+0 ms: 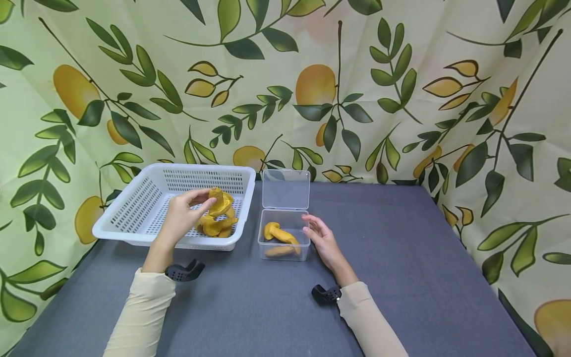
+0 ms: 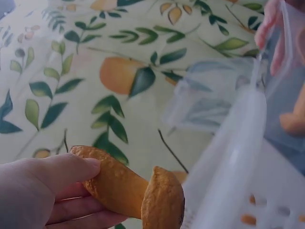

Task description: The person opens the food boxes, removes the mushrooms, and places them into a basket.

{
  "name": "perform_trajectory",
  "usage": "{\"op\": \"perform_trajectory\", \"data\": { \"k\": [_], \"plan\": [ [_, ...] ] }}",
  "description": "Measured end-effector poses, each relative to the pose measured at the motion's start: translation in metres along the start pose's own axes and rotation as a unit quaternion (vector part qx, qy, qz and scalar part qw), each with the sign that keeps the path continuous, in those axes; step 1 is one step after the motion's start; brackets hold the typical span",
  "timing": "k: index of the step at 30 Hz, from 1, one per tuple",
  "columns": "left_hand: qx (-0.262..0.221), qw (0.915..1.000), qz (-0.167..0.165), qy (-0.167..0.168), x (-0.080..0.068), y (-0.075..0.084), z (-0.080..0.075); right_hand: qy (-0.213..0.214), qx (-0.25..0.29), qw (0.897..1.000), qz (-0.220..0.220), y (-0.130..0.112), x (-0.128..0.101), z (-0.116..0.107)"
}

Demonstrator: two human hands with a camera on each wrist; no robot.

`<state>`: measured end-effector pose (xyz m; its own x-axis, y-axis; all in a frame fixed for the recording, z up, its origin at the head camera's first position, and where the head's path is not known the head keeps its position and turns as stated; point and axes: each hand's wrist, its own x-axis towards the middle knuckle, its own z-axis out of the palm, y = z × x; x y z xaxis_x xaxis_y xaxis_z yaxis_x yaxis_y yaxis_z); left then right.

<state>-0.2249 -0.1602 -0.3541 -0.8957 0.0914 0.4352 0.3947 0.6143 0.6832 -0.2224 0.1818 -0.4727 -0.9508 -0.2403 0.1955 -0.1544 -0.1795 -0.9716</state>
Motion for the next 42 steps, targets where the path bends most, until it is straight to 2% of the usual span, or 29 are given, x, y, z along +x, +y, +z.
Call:
{"op": "perform_trajectory", "data": {
  "k": [7, 11, 17, 26, 31, 38, 42],
  "plan": [
    [0.024, 0.9982, -0.048, -0.028, 0.004, -0.016, 0.004, 0.003, 0.002, 1.0, 0.01, 0.0, -0.001, 0.001],
    [0.036, 0.9976, -0.052, -0.028, 0.005, -0.023, 0.005, -0.001, 0.001, 1.0, 0.006, 0.001, -0.001, 0.001],
    [0.042, 0.9975, -0.051, -0.026, 0.004, -0.024, 0.007, -0.002, -0.002, 1.0, 0.005, 0.0, -0.001, 0.0],
    [0.026, 0.9993, -0.017, -0.02, 0.0, -0.014, 0.011, -0.002, -0.01, 1.0, 0.012, -0.001, -0.001, 0.0],
    [0.013, 0.9996, -0.009, -0.023, -0.003, -0.005, 0.012, -0.004, -0.005, 1.0, 0.009, -0.001, -0.001, 0.0],
    [-0.009, 0.9994, 0.023, -0.024, -0.005, 0.008, 0.012, -0.004, 0.002, 1.0, 0.004, -0.001, -0.001, 0.0],
    [-0.013, 0.9993, 0.024, -0.024, -0.006, 0.012, 0.012, -0.003, 0.0, 1.0, 0.006, 0.0, -0.001, -0.001]
  ]
}}
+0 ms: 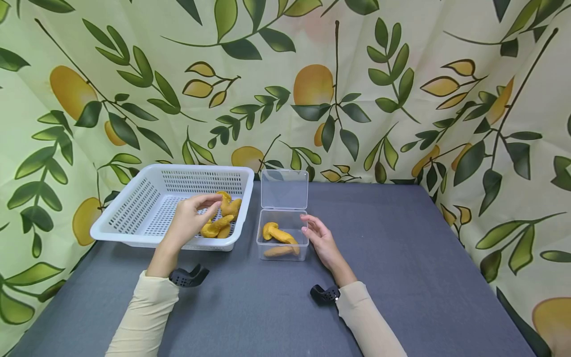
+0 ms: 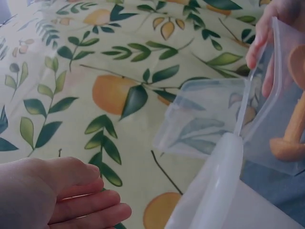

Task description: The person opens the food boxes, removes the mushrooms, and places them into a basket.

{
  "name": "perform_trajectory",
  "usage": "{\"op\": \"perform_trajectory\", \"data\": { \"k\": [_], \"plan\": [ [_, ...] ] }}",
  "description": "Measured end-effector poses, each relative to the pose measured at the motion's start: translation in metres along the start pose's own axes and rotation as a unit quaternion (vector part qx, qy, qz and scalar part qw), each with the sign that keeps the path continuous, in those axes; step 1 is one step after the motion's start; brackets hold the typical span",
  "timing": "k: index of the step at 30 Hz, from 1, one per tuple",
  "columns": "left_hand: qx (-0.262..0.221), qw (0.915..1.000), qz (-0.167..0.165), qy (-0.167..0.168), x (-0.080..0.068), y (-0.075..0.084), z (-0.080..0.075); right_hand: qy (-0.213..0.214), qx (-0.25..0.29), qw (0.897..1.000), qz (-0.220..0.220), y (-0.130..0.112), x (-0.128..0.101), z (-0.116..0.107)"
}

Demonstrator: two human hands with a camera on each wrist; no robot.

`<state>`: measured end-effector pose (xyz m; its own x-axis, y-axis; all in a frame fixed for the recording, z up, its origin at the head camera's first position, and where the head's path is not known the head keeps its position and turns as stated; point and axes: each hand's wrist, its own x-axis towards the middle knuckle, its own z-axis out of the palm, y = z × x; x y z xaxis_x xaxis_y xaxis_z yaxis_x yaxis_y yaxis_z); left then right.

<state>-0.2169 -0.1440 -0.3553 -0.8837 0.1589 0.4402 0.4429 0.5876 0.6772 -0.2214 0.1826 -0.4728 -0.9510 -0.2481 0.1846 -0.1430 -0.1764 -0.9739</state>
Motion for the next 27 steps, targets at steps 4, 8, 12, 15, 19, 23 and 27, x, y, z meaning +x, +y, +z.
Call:
{"op": "perform_trajectory", "data": {
  "k": [4, 8, 12, 15, 19, 23, 27],
  "plan": [
    [0.0, 1.0, 0.002, -0.006, -0.001, 0.005, 0.002, 0.004, 0.001, 1.0, 0.005, -0.001, 0.0, 0.0],
    [0.002, 0.9997, 0.012, -0.02, -0.001, 0.01, 0.01, 0.005, 0.0, 1.0, 0.01, -0.001, -0.001, 0.0],
    [0.001, 0.9988, 0.036, -0.035, -0.002, 0.015, 0.021, 0.004, -0.008, 1.0, 0.013, -0.001, -0.001, 0.0],
    [-0.002, 0.9971, 0.055, -0.052, -0.003, 0.019, 0.029, 0.003, -0.004, 1.0, 0.006, 0.0, -0.001, 0.0],
    [-0.002, 0.9942, 0.072, -0.079, -0.004, 0.026, 0.039, 0.001, 0.004, 1.0, -0.002, 0.001, 0.0, 0.0],
    [-0.01, 0.9906, 0.089, -0.104, -0.003, 0.031, 0.049, 0.0, 0.002, 1.0, -0.003, 0.001, 0.0, 0.0],
    [-0.011, 0.9853, 0.109, -0.131, -0.001, 0.035, 0.058, 0.002, -0.009, 1.0, 0.006, 0.001, 0.0, 0.0]
  ]
}}
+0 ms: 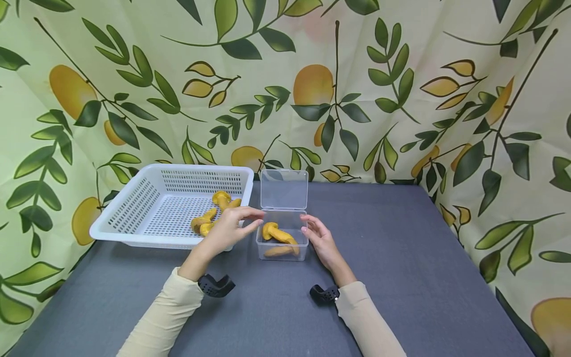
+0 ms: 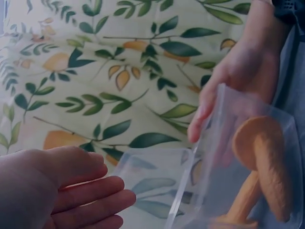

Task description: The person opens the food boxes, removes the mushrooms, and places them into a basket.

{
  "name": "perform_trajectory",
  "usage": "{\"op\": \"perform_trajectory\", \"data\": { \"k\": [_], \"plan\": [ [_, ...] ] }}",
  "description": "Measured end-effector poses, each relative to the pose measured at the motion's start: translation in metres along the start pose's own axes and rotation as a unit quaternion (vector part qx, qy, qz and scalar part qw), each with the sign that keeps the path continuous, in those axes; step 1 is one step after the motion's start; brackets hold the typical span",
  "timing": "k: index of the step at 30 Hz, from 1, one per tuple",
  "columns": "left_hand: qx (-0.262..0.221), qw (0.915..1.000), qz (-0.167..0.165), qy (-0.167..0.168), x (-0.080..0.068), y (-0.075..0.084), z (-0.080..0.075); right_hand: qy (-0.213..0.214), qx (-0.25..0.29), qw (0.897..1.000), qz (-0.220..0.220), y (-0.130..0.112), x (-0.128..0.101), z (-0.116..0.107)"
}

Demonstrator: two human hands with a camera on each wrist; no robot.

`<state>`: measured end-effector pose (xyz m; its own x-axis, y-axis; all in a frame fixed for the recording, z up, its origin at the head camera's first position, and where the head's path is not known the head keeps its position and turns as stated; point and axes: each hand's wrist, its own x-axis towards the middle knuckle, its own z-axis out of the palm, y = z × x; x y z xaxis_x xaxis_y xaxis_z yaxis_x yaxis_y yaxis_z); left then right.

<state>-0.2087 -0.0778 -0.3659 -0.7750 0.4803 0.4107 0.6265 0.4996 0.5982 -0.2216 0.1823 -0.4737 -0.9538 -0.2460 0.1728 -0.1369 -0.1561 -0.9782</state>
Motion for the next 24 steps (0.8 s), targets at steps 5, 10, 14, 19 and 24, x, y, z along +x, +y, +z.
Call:
{"op": "perform_trajectory", "data": {
  "k": [5, 10, 14, 19, 24],
  "plan": [
    [0.001, 0.9996, 0.003, -0.03, 0.005, 0.001, 0.009, 0.002, -0.005, 1.0, 0.009, 0.0, 0.0, 0.0],
    [-0.009, 0.9985, 0.007, -0.054, 0.01, 0.001, 0.016, 0.003, -0.001, 1.0, 0.012, 0.0, 0.001, -0.001],
    [-0.008, 0.9957, 0.013, -0.091, 0.017, -0.001, 0.023, 0.003, -0.004, 1.0, 0.013, 0.0, 0.001, 0.0],
    [-0.024, 0.9884, 0.004, -0.15, 0.028, -0.004, 0.031, 0.001, -0.011, 1.0, 0.014, 0.0, 0.0, 0.0],
    [-0.049, 0.9798, -0.001, -0.194, 0.038, -0.007, 0.043, -0.001, 0.001, 1.0, 0.006, 0.0, 0.0, 0.0]
  ]
}}
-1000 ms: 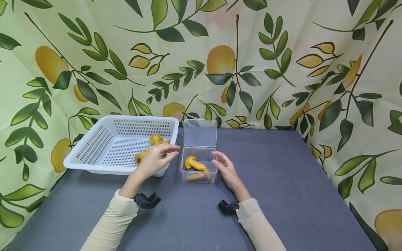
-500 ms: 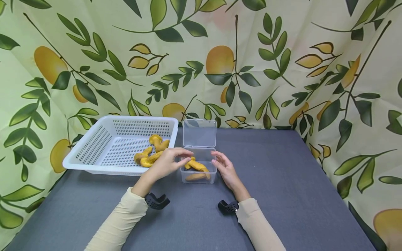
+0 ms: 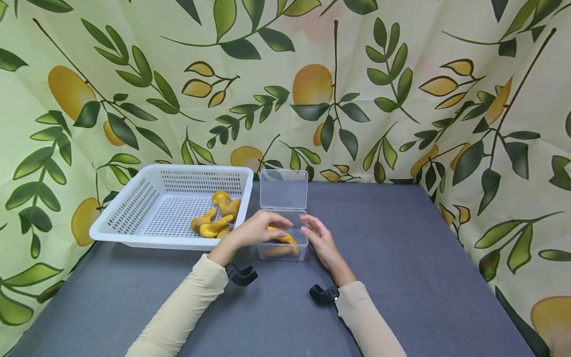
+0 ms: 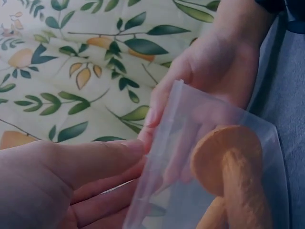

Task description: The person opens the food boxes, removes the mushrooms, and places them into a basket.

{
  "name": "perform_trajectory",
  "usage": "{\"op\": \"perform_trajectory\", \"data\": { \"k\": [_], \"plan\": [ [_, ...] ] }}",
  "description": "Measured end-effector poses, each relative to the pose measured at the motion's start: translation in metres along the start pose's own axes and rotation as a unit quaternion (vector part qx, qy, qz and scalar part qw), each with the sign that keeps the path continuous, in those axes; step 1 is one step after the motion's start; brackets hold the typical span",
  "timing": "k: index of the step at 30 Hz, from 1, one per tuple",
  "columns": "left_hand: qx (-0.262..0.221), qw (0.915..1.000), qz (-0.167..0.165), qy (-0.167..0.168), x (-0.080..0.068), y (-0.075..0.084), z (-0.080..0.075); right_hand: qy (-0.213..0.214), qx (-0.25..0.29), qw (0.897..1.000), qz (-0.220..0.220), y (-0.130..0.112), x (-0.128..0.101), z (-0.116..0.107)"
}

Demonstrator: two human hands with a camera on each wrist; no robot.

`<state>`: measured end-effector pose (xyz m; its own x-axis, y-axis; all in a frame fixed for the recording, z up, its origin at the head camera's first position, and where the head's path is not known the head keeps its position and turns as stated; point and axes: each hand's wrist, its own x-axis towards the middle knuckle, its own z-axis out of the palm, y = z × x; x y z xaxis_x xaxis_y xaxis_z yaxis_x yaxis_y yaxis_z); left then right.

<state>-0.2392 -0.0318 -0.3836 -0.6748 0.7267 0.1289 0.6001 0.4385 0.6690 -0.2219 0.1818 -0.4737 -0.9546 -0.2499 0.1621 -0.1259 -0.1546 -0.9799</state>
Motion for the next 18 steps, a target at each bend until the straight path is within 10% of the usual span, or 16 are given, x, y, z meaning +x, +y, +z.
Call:
{"op": "perform_trajectory", "data": {
  "k": [18],
  "plan": [
    [0.011, 0.9956, -0.027, -0.09, 0.017, -0.004, 0.011, -0.007, 0.02, 1.0, -0.017, -0.001, -0.002, 0.0]
  ]
}}
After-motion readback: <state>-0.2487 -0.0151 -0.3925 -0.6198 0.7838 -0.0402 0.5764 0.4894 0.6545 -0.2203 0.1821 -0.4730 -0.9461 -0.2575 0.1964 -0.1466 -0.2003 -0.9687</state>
